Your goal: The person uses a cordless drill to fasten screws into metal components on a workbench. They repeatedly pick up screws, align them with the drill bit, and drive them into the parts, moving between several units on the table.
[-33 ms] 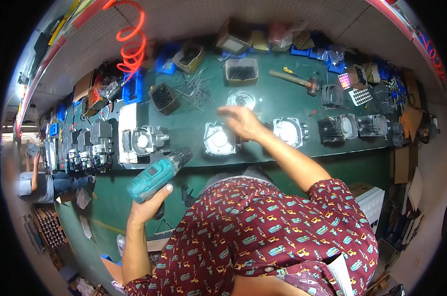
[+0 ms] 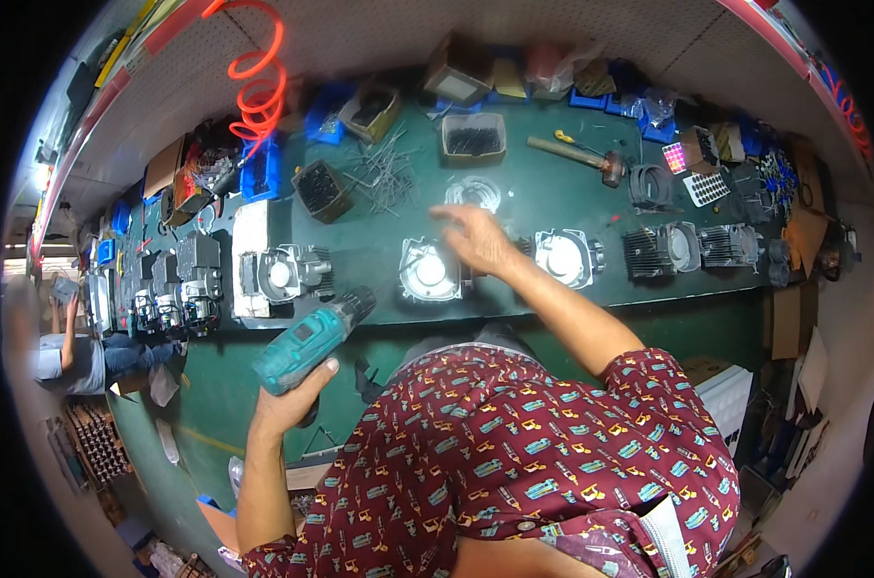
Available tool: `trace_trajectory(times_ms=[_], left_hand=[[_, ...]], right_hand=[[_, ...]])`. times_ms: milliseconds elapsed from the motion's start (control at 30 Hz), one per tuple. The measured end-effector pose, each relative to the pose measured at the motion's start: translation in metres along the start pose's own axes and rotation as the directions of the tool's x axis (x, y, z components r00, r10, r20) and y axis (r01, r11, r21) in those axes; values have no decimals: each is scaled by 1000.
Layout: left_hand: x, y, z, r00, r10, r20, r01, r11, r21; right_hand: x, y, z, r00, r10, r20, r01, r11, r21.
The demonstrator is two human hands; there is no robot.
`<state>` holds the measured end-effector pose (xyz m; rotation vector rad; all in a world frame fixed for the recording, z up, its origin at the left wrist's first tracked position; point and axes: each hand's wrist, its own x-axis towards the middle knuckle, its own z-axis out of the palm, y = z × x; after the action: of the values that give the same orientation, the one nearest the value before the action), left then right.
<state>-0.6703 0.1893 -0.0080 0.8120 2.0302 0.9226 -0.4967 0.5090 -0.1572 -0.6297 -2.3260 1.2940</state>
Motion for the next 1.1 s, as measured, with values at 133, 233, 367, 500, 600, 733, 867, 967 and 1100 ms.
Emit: trace_trajectory(times_ms=[133,233,367,500,600,733,867,967,1100], left_hand=[[9,8,6,983,186,-9,-176,944,280],[12,27,15,967,254,-22,-209,837,506],[20,32,21,997,47,65,-77,801,594],[36,48,10,985,64,158,-154,729,667],[64,74,1,971,75,227,-194,799,569],[89,109,1,956,1,295,-213,694,688],[99,111,2,950,-41,309,-208,655,726],[102,114,4,946,-39,322,-220,652,726],[107,92,5,947,92,309,-275,733,623]], right_hand=[[-21,22,31,996,-72,-50,60,975,-213],[-28,28,44,1000,-3,-26,-1,986,-165],[-25,34,46,998,41,39,-38,997,-71],[-23,44,50,999,-33,33,35,997,-71],[-22,42,49,997,-31,64,35,997,-68],[-21,49,52,996,-64,55,68,995,-67],[-20,47,54,998,-32,55,35,998,-60],[-21,47,54,998,-42,49,45,997,-70],[-21,50,57,998,-55,13,55,996,-75]])
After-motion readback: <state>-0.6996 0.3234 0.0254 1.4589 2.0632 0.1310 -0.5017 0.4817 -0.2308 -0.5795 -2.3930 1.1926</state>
